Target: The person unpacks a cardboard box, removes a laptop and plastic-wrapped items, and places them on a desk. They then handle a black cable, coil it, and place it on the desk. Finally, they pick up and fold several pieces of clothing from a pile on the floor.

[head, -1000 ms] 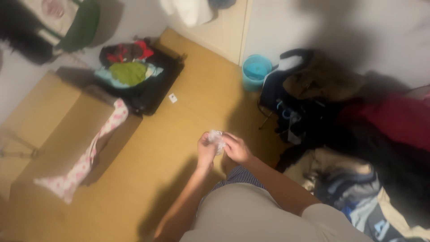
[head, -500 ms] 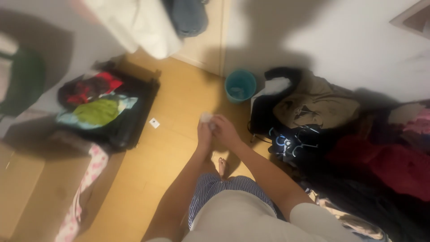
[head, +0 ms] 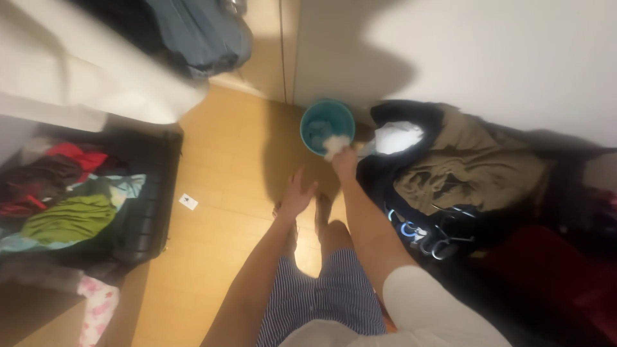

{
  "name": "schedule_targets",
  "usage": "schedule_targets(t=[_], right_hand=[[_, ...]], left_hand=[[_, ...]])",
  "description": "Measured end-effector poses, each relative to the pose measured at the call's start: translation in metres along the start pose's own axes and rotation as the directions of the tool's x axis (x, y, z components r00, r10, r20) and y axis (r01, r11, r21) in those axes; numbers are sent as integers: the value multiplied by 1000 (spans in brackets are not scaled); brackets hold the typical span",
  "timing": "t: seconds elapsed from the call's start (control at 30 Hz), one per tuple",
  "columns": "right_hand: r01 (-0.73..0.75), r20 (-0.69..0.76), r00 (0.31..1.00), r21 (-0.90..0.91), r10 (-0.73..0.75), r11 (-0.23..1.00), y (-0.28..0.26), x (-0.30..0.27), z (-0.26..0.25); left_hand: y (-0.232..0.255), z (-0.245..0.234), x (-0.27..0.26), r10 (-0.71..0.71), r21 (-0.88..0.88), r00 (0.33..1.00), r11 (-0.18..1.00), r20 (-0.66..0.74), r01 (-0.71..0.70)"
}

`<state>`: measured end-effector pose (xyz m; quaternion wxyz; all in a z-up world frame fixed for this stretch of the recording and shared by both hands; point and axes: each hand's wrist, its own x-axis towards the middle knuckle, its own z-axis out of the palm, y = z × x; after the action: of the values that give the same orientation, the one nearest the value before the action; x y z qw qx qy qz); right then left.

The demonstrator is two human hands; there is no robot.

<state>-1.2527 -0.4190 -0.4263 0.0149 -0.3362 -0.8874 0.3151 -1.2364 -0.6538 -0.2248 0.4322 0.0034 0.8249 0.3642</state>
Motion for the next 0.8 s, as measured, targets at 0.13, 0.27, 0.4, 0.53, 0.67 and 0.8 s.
schedule_targets(t=[0.13, 0.27, 0.4, 0.53, 0.67, 0.8], right_hand=[[110, 78, 991, -28, -107, 994, 11, 38, 17], [-53, 230, 973, 120, 24, 991, -9, 28, -12], [36, 225, 974, 20, -40, 999, 19, -42, -20], [175, 445, 859, 210, -254, 962, -45, -133, -83], [274, 640, 637, 331, -429, 903, -115, -214, -136], [430, 844, 202, 380, -498, 819, -222, -230, -204]], left_hand=[[4, -19, -7, 40, -145, 996, 988, -74, -50], [31, -51, -78, -2, -490, 989, 869, -146, -71], [17, -75, -147, -89, -425, 990, 905, -108, 35], [-82, -51, -138, -51, -435, 920, 890, -389, -135], [-71, -63, -197, -82, -435, 797, 868, -599, -238], [-29, -45, -282, -209, -495, 663, 823, -719, -278]])
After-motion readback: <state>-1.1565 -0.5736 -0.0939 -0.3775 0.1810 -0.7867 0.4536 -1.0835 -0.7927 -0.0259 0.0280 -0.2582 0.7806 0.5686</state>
